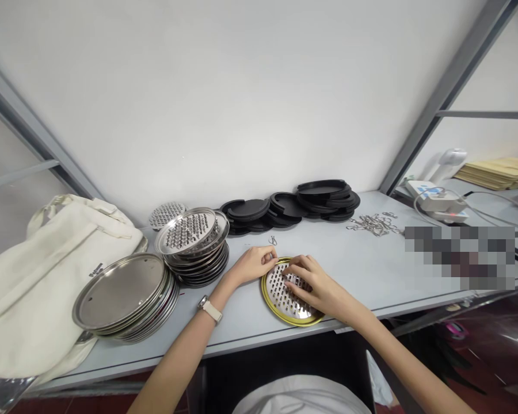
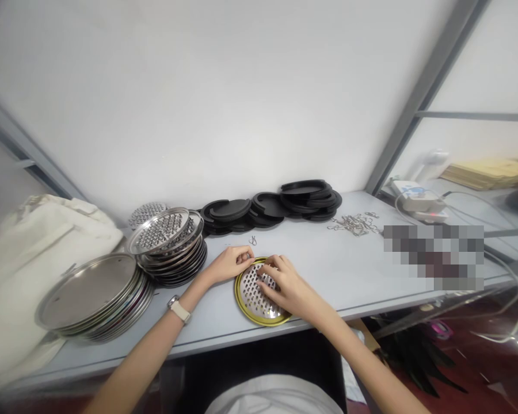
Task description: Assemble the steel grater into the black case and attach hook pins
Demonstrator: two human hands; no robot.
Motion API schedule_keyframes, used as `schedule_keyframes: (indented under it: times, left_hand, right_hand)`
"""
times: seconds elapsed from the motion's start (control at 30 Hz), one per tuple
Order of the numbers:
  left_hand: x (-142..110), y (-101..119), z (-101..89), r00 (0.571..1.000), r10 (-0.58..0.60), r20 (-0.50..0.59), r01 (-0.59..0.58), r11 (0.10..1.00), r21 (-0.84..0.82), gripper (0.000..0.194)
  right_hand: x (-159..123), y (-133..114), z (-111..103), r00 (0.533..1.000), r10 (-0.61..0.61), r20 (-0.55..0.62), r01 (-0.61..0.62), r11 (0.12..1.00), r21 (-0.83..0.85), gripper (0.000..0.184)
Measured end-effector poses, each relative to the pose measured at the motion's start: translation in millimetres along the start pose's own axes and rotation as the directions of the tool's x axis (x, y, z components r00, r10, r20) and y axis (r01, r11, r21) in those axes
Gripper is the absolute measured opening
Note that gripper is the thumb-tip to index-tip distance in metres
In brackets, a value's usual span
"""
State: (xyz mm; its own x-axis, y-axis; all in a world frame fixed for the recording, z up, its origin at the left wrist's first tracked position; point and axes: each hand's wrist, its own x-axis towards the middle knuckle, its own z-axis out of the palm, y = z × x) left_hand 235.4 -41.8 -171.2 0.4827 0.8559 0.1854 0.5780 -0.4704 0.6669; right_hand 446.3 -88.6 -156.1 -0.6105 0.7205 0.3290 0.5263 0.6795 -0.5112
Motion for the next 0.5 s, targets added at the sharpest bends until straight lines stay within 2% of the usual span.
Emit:
schedule_keyframes:
  times: [0.1, 0.17, 0.23, 0.3, 0.33, 0.4, 0.5]
  left_hand:
    - [0.0, 0.1, 0.2, 1.000, -0.005, 0.003, 0.005, 1.000, 0.001, 0.015]
    - [0.1, 0.6, 0.4, 1.000, -0.015, 0.013, 0.015, 1.000, 0.005, 0.014]
    - [0.0, 1.8, 0.7, 1.000, -0.025, 0.012, 0.025, 0.999, 0.020, 0.014]
    - [-0.2, 3.8, 0.8, 0.999, 0.001, -0.034, 0.000, 0.999, 0.044, 0.012]
    - [-0.4, 5.1, 0.7, 0.997, 0.028, -0.067, -0.024, 0.998, 0.054, 0.011]
    - [-0.9, 8.5, -0.1, 0.989, 0.091, -0.119, -0.083, 0.994, 0.069, 0.012]
    - [-1.3, 13.5, -2.0, 0.979, 0.169, -0.114, -0.160, 0.984, 0.085, 0.015]
  right_hand:
    - [3.2, 7.1, -1.0, 0.997, 0.039, -0.065, -0.031, 0.992, 0.123, 0.023]
    - [5.7, 17.9, -1.1, 0.983, 0.121, -0.138, -0.091, 0.975, 0.203, 0.028]
    - [7.2, 31.1, -0.7, 0.946, 0.245, -0.215, -0.187, 0.948, 0.259, 0.033]
    - [7.2, 42.7, 0.5, 0.891, 0.366, -0.268, -0.282, 0.910, 0.303, 0.035]
    - [6.8, 46.8, 1.3, 0.875, 0.389, -0.287, -0.299, 0.902, 0.312, 0.034]
    - [5.8, 50.9, 3.2, 0.866, 0.391, -0.313, -0.294, 0.903, 0.314, 0.031]
    - [5.2, 48.9, 6.0, 0.884, 0.345, -0.314, -0.267, 0.926, 0.267, 0.023]
